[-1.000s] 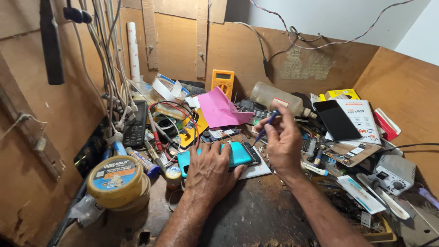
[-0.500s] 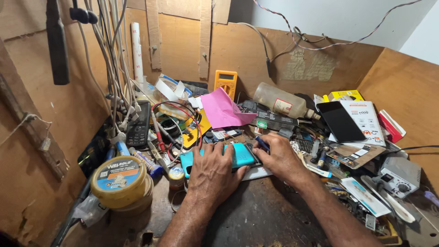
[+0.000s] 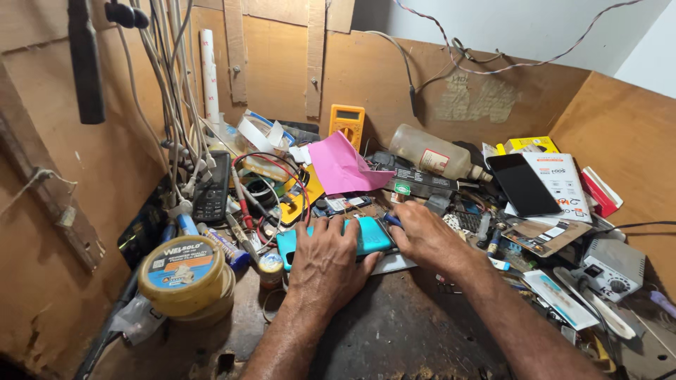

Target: The person uses a small screwdriver to remove screws from the back of a teal smartphone. They then lift the back cover, disconnect the battery, and place the cover aside. The person continues to manipulate the internal components with the screwdriver.

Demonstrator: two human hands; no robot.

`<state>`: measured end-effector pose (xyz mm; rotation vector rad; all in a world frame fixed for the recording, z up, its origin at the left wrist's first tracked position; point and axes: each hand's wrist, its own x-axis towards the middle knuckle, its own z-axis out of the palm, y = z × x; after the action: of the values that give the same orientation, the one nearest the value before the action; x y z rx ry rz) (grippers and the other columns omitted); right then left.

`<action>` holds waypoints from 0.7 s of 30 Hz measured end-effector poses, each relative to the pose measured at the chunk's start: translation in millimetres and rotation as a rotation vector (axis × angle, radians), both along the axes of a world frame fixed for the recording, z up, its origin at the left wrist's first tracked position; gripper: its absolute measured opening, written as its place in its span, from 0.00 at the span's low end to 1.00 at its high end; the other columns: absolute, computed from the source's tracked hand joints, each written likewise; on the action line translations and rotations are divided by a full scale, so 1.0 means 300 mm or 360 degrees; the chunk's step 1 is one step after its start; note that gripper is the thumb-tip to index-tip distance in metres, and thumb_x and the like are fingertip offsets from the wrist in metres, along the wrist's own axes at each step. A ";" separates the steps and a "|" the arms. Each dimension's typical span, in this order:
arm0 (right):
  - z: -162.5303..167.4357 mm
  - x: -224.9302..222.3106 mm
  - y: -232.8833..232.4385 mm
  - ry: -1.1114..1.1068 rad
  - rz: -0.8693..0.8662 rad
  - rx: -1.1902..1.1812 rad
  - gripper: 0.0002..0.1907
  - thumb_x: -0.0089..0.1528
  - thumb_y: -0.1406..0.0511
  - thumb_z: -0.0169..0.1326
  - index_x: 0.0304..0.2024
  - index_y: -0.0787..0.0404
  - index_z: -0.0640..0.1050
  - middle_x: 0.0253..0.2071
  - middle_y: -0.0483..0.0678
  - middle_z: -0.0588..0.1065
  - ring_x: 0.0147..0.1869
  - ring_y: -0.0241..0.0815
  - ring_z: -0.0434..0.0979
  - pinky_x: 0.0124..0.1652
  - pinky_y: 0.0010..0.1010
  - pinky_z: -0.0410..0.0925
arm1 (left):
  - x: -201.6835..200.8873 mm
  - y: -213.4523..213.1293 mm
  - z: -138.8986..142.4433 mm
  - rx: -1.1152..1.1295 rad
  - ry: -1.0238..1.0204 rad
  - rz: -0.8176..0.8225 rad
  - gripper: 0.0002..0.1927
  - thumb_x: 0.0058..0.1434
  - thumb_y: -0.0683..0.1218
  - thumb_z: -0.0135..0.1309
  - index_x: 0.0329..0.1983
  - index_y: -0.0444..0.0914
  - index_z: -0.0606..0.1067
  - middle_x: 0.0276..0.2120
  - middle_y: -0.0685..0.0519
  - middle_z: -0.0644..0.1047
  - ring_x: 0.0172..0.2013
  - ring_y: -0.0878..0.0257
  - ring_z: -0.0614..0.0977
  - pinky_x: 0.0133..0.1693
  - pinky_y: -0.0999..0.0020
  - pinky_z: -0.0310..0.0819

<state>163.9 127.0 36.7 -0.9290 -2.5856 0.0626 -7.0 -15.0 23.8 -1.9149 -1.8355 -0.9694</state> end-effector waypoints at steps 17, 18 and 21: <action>0.015 0.156 -0.200 -0.0012 -0.0087 -0.0400 0.13 0.60 0.60 0.58 0.35 0.66 0.80 0.34 0.56 0.78 0.40 0.55 0.79 0.43 0.44 0.70 | 0.000 0.002 -0.005 0.0001 0.0041 0.0010 0.30 0.51 0.61 0.65 0.46 0.35 0.77 0.40 0.44 0.77 0.46 0.48 0.77 0.51 0.43 0.63; 0.016 0.156 -0.198 0.0013 -0.0106 -0.0438 0.13 0.60 0.60 0.58 0.35 0.66 0.80 0.34 0.56 0.79 0.40 0.53 0.79 0.43 0.43 0.70 | -0.001 0.003 -0.003 0.0002 0.0039 0.0011 0.30 0.51 0.62 0.65 0.46 0.35 0.77 0.40 0.44 0.77 0.46 0.48 0.77 0.51 0.43 0.63; 0.022 0.159 -0.182 0.0053 -0.0258 -0.0619 0.15 0.60 0.59 0.57 0.37 0.66 0.81 0.34 0.56 0.80 0.39 0.51 0.81 0.43 0.41 0.71 | -0.001 0.002 -0.001 -0.0030 0.0012 0.0004 0.29 0.51 0.61 0.65 0.46 0.36 0.77 0.40 0.45 0.77 0.46 0.48 0.77 0.51 0.43 0.63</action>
<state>211.5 72.4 43.2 -1.2555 -2.5019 0.5468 -7.3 -14.5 23.4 -1.9239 -1.8490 -0.9460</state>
